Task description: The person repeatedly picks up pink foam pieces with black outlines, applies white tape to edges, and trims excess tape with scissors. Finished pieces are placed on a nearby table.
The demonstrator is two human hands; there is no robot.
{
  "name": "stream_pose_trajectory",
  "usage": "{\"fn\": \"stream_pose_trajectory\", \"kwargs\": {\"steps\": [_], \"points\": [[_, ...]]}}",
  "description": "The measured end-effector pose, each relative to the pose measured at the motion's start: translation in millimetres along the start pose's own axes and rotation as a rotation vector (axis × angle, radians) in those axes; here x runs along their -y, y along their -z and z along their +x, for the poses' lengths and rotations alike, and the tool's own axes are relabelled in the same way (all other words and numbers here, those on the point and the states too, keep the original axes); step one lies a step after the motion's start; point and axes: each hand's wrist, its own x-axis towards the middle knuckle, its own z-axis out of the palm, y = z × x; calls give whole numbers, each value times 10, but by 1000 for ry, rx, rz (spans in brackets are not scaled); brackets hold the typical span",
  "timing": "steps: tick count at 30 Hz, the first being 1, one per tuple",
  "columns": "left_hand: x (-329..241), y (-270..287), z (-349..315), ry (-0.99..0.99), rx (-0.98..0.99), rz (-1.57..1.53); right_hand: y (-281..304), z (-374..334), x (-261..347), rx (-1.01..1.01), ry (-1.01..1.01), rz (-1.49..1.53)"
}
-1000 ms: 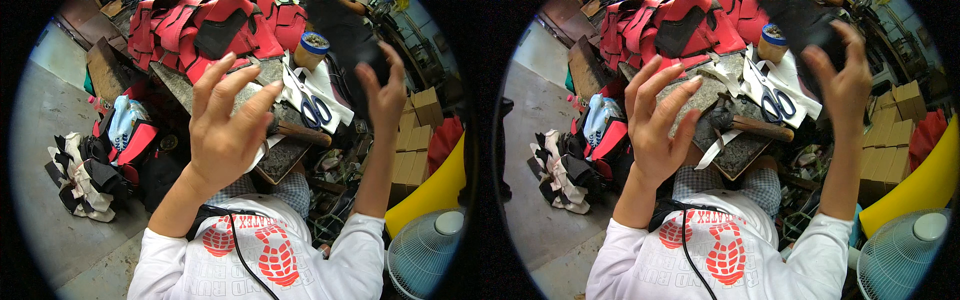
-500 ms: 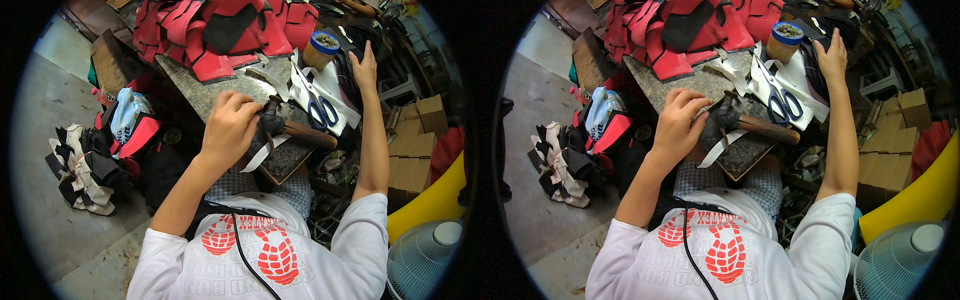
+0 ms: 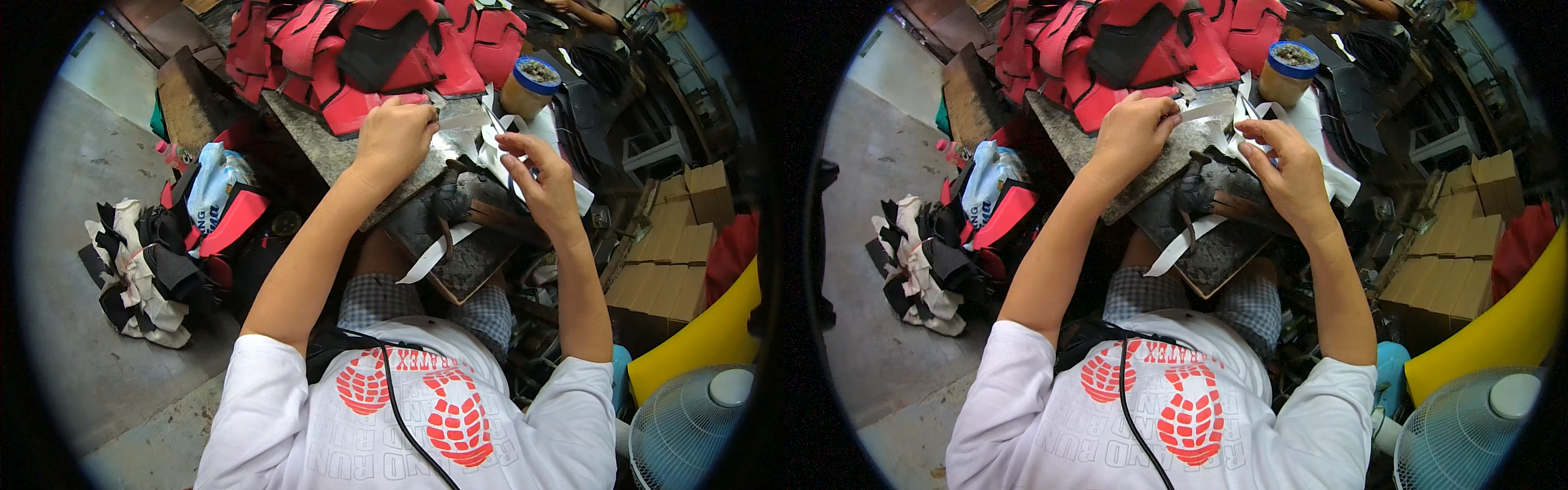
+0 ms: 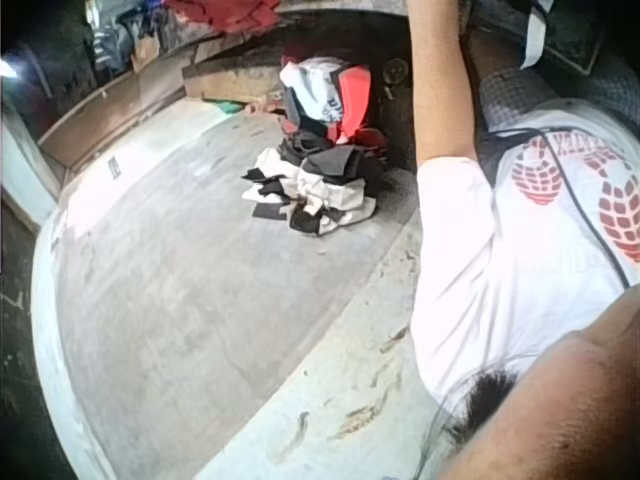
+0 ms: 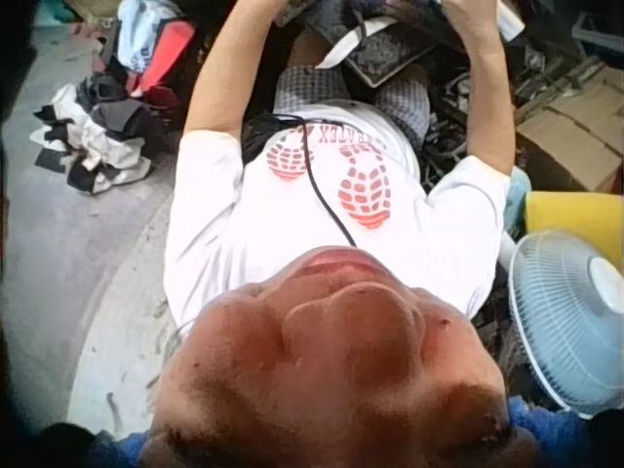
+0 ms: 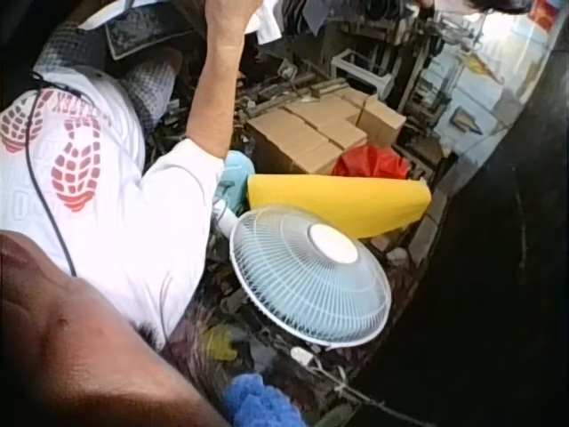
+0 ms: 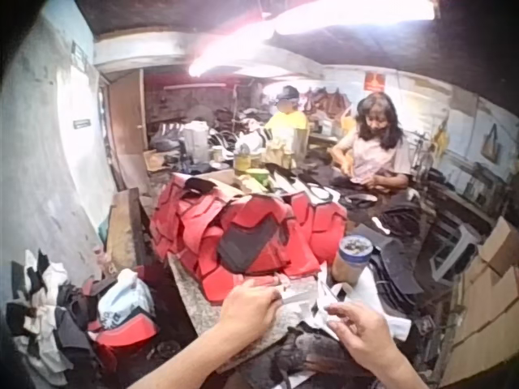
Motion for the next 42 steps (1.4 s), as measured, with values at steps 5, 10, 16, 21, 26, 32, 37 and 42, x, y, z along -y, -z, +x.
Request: {"fn": "stream_pose_trajectory", "kwargs": {"steps": [5, 10, 16, 21, 26, 32, 37, 42], "points": [[20, 263, -115, 427, 214, -866, -180, 219, 20, 75, -221, 330], [-52, 437, -244, 524, 249, -1209, -430, 252, 128, 226, -206, 749], [-114, 550, -302, 554, 382, -1495, -589, 271, 195, 261, -196, 1237], [-157, 583, -346, 580, 505, -1448, -544, 272, 123, 228, -200, 1180], [-219, 687, -482, 157, 715, -700, -479, 247, 86, 58, -454, 1041], [-141, 722, -116, 47, -29, -330, -469, 169, 134, 19, -431, 1001], [212, 441, 828, 96, -506, 310, -495, 64, 118, 11, -419, 1122], [364, 316, 1227, 24, -438, 520, -456, -53, 79, 12, -394, 1096]]}}
